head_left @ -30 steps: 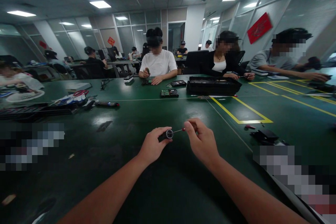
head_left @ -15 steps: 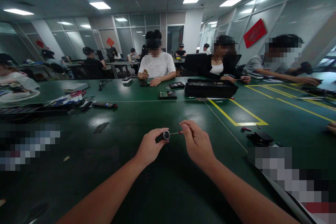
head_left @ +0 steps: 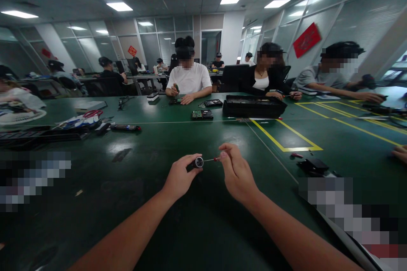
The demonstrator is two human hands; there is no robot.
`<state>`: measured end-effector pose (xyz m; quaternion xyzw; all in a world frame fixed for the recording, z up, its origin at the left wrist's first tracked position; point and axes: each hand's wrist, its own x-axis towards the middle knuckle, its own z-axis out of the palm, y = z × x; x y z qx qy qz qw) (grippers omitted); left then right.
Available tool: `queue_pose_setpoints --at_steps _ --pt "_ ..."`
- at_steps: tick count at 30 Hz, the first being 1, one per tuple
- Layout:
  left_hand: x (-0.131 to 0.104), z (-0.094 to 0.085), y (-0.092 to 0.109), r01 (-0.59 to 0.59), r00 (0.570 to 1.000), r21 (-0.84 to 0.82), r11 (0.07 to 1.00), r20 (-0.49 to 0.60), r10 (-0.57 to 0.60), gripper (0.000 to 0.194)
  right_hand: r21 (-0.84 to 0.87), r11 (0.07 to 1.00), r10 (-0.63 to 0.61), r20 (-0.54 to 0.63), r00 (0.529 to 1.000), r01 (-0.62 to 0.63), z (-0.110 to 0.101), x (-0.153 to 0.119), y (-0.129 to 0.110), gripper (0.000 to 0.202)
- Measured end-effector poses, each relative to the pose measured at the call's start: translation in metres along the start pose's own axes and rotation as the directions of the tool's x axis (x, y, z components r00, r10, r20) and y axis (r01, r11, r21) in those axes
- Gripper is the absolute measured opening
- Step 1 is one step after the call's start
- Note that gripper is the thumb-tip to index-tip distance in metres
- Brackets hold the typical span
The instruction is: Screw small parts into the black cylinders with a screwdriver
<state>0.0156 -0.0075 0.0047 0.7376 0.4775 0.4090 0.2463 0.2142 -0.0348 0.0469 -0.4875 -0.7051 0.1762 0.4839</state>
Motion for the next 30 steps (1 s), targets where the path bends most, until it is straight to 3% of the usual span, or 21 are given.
queue_pose_setpoints --at_steps 4,6,8,11,13,17,21,30 --pt "-0.001 0.0 -0.001 -0.005 1.0 0.011 1.0 -0.021 0.006 0.041 0.11 0.993 0.038 -0.02 0.999 -0.035 0.003 0.002 0.004 0.019" --pt "-0.001 0.0 0.002 -0.04 0.999 0.032 0.999 -0.015 0.04 0.04 0.209 0.972 0.121 -0.052 0.991 -0.108 0.005 0.005 0.008 0.022" --pt "-0.001 -0.001 0.006 -0.095 0.995 0.07 0.993 -0.002 0.095 0.039 0.358 0.908 0.277 -0.117 0.954 -0.219 0.009 0.008 0.015 0.027" --pt "0.001 -0.002 0.01 -0.115 0.993 0.112 0.987 -0.004 0.116 0.037 0.562 0.766 0.482 -0.179 0.858 -0.313 0.013 0.01 0.023 0.032" --pt "0.002 -0.003 0.009 -0.086 0.996 0.114 0.99 -0.004 0.087 0.037 0.522 0.799 0.466 -0.222 0.857 -0.299 0.013 0.01 0.023 0.031" --pt "0.002 -0.003 0.006 -0.065 0.998 0.124 0.99 0.009 0.064 0.039 0.403 0.889 0.334 -0.251 0.909 -0.216 0.012 0.005 0.015 0.03" --pt "0.0 -0.002 0.007 -0.058 0.998 0.14 0.988 0.023 0.056 0.041 0.327 0.93 0.259 -0.258 0.931 -0.168 0.012 0.003 0.011 0.029" --pt "-0.001 -0.002 0.011 -0.036 0.999 0.159 0.987 0.037 0.03 0.042 0.188 0.972 0.162 -0.12 0.98 -0.138 0.007 0.002 0.01 0.026"
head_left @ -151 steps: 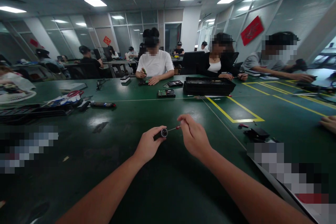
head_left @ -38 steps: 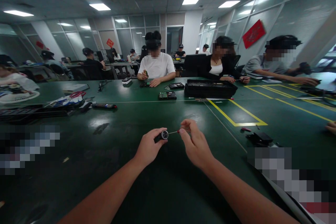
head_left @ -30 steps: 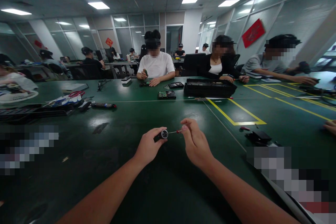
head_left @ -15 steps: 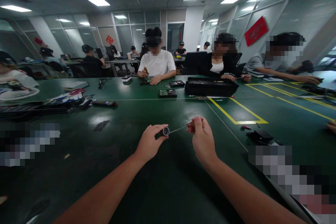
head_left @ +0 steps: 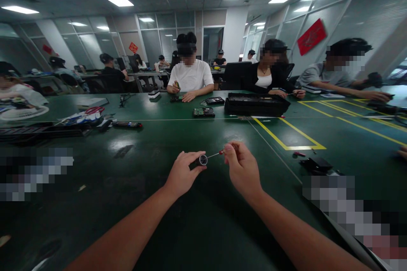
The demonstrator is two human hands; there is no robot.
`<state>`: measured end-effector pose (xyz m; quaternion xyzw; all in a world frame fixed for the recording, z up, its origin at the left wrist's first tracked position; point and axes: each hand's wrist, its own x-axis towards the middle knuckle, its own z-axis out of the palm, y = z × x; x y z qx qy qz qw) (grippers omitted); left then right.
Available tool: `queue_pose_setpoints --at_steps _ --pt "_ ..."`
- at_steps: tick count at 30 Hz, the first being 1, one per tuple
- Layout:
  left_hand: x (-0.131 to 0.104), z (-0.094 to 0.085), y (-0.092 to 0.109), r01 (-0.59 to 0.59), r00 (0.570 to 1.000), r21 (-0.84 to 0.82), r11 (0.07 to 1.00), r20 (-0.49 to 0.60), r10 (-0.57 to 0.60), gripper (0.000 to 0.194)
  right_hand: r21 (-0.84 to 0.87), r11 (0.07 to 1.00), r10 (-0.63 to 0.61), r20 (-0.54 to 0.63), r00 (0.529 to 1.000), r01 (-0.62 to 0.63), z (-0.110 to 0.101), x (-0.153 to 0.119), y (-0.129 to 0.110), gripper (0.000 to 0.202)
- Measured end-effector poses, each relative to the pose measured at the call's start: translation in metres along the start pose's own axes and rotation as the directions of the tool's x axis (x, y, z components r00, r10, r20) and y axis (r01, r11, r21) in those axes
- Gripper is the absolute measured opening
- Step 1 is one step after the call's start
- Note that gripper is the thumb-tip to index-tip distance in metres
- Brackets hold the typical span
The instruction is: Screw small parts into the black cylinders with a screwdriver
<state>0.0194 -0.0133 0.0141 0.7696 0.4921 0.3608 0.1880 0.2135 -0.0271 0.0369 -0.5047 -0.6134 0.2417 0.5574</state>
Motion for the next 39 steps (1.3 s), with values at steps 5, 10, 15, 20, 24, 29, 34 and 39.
queue_pose_setpoints --at_steps 5,10,15,20,24,29,34,39 --pt "0.0004 -0.0007 -0.0018 0.002 1.0 -0.017 1.0 -0.027 -0.003 0.04 0.021 0.999 -0.028 0.067 0.997 0.027 -0.0039 0.0002 -0.0018 0.02" --pt "0.0004 -0.0002 -0.0052 -0.007 1.0 -0.019 1.0 -0.022 0.006 0.04 -0.07 0.997 -0.021 0.018 1.0 0.022 -0.003 0.0009 -0.0031 0.033" --pt "0.0001 -0.0001 -0.0072 0.007 0.999 -0.036 0.999 -0.039 -0.008 0.042 -0.057 0.997 -0.04 0.034 0.999 0.042 -0.0035 -0.0004 -0.0032 0.029" --pt "0.0001 -0.0017 -0.0056 0.022 0.999 -0.024 0.999 -0.033 -0.022 0.041 -0.111 0.993 -0.039 0.096 0.995 0.049 -0.0043 -0.0025 -0.0058 0.034" --pt "0.0005 -0.0018 -0.0067 0.028 0.998 -0.029 0.999 -0.05 -0.029 0.041 -0.124 0.992 -0.021 0.102 0.995 0.034 -0.003 -0.0016 -0.0077 0.033" --pt "0.0007 -0.0012 -0.0074 0.02 0.998 -0.028 0.999 -0.051 -0.022 0.04 -0.051 0.996 -0.067 0.031 0.997 0.068 -0.0014 0.0013 -0.0032 0.02" --pt "0.0 0.0002 -0.0068 0.015 1.0 -0.015 1.0 -0.023 -0.015 0.039 0.034 0.999 -0.039 0.021 0.999 0.038 -0.0007 -0.0001 -0.0019 0.022" --pt "-0.0004 -0.0002 -0.0014 0.007 1.0 0.0 1.0 -0.009 -0.007 0.039 0.08 0.996 0.024 0.025 0.999 -0.026 0.0015 0.0016 -0.0014 0.025"
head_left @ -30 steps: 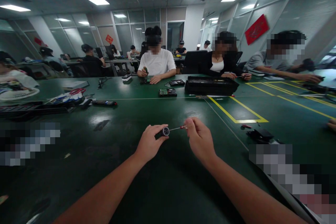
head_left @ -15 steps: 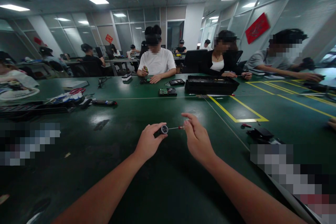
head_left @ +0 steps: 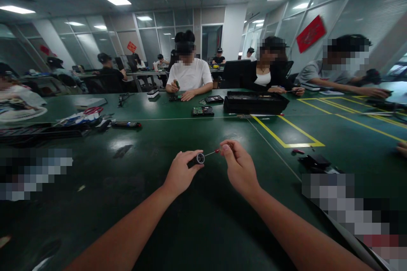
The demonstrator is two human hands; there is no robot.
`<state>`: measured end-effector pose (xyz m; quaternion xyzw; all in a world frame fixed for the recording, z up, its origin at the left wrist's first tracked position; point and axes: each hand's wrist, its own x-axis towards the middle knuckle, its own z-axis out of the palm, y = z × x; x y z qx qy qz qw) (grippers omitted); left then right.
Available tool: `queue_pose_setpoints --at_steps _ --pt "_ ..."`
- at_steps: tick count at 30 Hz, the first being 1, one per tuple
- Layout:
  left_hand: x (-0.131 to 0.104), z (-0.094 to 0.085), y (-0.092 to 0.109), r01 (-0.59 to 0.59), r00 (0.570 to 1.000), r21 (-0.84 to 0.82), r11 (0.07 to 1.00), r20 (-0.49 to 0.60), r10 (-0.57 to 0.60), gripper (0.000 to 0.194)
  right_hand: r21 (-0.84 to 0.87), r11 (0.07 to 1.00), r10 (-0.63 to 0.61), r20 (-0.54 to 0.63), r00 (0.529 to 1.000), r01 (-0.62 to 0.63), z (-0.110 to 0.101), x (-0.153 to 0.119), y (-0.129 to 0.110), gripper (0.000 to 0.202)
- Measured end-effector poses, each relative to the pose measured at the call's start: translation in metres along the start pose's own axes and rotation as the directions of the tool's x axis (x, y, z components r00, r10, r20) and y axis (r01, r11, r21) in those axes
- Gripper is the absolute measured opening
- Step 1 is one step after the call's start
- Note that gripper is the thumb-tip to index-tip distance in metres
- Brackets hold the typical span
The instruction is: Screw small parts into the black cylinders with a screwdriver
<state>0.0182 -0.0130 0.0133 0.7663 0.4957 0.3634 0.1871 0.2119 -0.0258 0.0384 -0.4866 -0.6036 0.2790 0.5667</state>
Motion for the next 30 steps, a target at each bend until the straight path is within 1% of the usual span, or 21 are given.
queue_pose_setpoints --at_steps 2,3,4,6,9,16,21,25,28,30 --pt "0.001 -0.001 0.004 -0.02 1.0 0.016 1.0 0.004 0.02 0.038 0.107 0.989 0.111 -0.058 0.992 -0.104 0.001 0.004 0.004 0.027" --pt "0.001 -0.001 0.005 -0.03 1.0 0.025 0.999 0.005 0.029 0.037 0.185 0.97 0.177 -0.09 0.98 -0.158 0.001 0.006 0.007 0.028" --pt "0.002 -0.001 0.006 -0.036 0.999 0.033 0.999 0.007 0.036 0.037 0.253 0.949 0.223 -0.119 0.968 -0.187 0.001 0.009 0.01 0.028" --pt "0.002 -0.001 0.006 -0.034 0.999 0.038 0.999 0.013 0.034 0.037 0.304 0.932 0.252 -0.149 0.956 -0.198 0.001 0.011 0.015 0.026" --pt "0.002 -0.001 0.003 -0.022 1.0 0.028 0.999 0.021 0.022 0.038 0.269 0.95 0.205 -0.158 0.966 -0.157 0.001 0.011 0.016 0.027" --pt "0.001 -0.001 0.002 -0.023 1.0 0.027 0.999 0.015 0.023 0.037 0.118 0.992 0.06 -0.126 0.99 -0.045 0.002 0.003 0.005 0.026" --pt "0.001 0.001 0.002 -0.013 1.0 0.026 1.0 0.018 0.013 0.041 0.058 0.998 0.028 -0.09 0.996 -0.023 0.002 0.002 0.007 0.026" --pt "0.002 0.001 0.003 0.006 1.0 0.024 1.0 0.017 -0.006 0.04 0.013 1.0 0.005 -0.064 0.998 -0.004 0.0 0.0 0.004 0.025" --pt "0.002 0.001 0.004 0.012 1.0 0.022 1.0 0.013 -0.012 0.04 -0.041 0.999 -0.026 -0.028 0.999 0.025 -0.002 -0.001 0.001 0.029" --pt "0.001 0.002 0.004 0.011 1.0 0.016 1.0 0.012 -0.011 0.04 -0.084 0.996 -0.039 -0.032 0.999 0.036 -0.002 -0.002 -0.001 0.032"
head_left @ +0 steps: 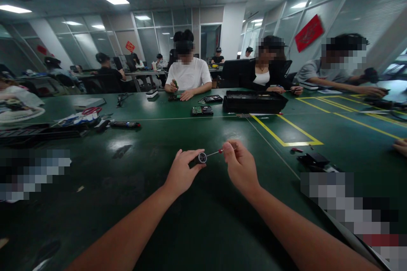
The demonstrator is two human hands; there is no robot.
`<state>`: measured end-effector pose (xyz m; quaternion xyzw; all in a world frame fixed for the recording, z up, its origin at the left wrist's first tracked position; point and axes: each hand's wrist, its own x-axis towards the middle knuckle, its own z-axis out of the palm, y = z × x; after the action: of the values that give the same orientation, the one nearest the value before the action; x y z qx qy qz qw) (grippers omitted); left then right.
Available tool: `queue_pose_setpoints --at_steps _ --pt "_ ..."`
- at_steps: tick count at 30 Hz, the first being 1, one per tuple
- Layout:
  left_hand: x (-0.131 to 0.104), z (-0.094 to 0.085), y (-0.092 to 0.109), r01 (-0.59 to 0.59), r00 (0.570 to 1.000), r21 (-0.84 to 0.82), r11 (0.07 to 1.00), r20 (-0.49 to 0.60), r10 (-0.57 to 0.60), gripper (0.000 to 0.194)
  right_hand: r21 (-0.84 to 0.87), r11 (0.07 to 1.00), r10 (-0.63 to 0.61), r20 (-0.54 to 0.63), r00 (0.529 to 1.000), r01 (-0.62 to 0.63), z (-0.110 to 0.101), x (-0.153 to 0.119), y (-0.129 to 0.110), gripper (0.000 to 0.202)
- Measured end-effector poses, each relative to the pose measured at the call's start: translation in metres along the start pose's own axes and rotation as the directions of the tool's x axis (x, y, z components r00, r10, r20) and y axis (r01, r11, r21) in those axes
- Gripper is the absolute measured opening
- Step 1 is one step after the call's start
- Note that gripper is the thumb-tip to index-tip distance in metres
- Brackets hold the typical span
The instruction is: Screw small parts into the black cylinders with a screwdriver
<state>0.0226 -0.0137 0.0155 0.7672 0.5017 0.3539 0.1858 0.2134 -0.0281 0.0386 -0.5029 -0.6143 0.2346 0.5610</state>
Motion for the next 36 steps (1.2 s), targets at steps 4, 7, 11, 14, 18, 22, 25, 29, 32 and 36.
queue_pose_setpoints --at_steps 4,7,11,14,18,22,25,29,32,36 --pt "-0.0012 0.0006 0.0 0.0 1.0 -0.008 1.0 0.007 0.0 0.041 -0.079 0.997 -0.012 -0.071 0.997 0.006 -0.0001 0.0013 -0.0022 0.033" --pt "-0.0014 0.0008 -0.0005 0.0 1.0 -0.003 1.0 0.018 0.0 0.041 -0.077 0.997 -0.013 -0.058 0.998 0.008 -0.0002 0.0017 -0.0014 0.032" --pt "-0.0004 -0.0008 0.0 0.007 1.0 0.003 1.0 0.017 -0.007 0.04 0.016 0.999 -0.033 0.007 0.999 0.033 -0.0001 0.0003 0.004 0.022" --pt "0.0004 -0.003 0.0006 0.003 1.0 0.008 1.0 -0.014 -0.003 0.04 0.065 0.997 -0.031 0.024 0.999 0.03 -0.0007 0.0002 0.0069 0.02" --pt "-0.0001 -0.0043 0.0004 0.012 1.0 0.012 1.0 -0.011 -0.012 0.04 0.029 0.998 -0.05 0.075 0.996 0.048 -0.0027 0.0011 0.003 0.015" --pt "-0.0012 -0.0026 -0.0004 0.026 1.0 0.004 1.0 0.002 -0.026 0.04 -0.093 0.994 -0.055 0.05 0.997 0.059 -0.0033 0.0014 -0.0027 0.028" --pt "-0.0011 -0.0013 -0.0015 0.026 1.0 -0.003 1.0 0.001 -0.026 0.04 -0.136 0.988 -0.062 0.042 0.997 0.067 -0.0032 0.0008 -0.0021 0.028" --pt "-0.0003 -0.0014 -0.0036 0.019 1.0 -0.002 1.0 -0.011 -0.019 0.04 -0.072 0.995 -0.065 0.086 0.994 0.072 -0.0043 -0.0008 0.0006 0.022" --pt "0.0002 -0.0013 -0.0055 0.017 1.0 0.004 1.0 -0.018 -0.017 0.04 -0.078 0.995 -0.059 0.119 0.991 0.068 -0.0048 -0.0012 -0.0004 0.024" --pt "0.0004 -0.0011 -0.0055 0.017 1.0 0.012 1.0 -0.013 -0.016 0.04 -0.095 0.995 -0.03 0.096 0.995 0.039 -0.0031 -0.0006 -0.0027 0.025"
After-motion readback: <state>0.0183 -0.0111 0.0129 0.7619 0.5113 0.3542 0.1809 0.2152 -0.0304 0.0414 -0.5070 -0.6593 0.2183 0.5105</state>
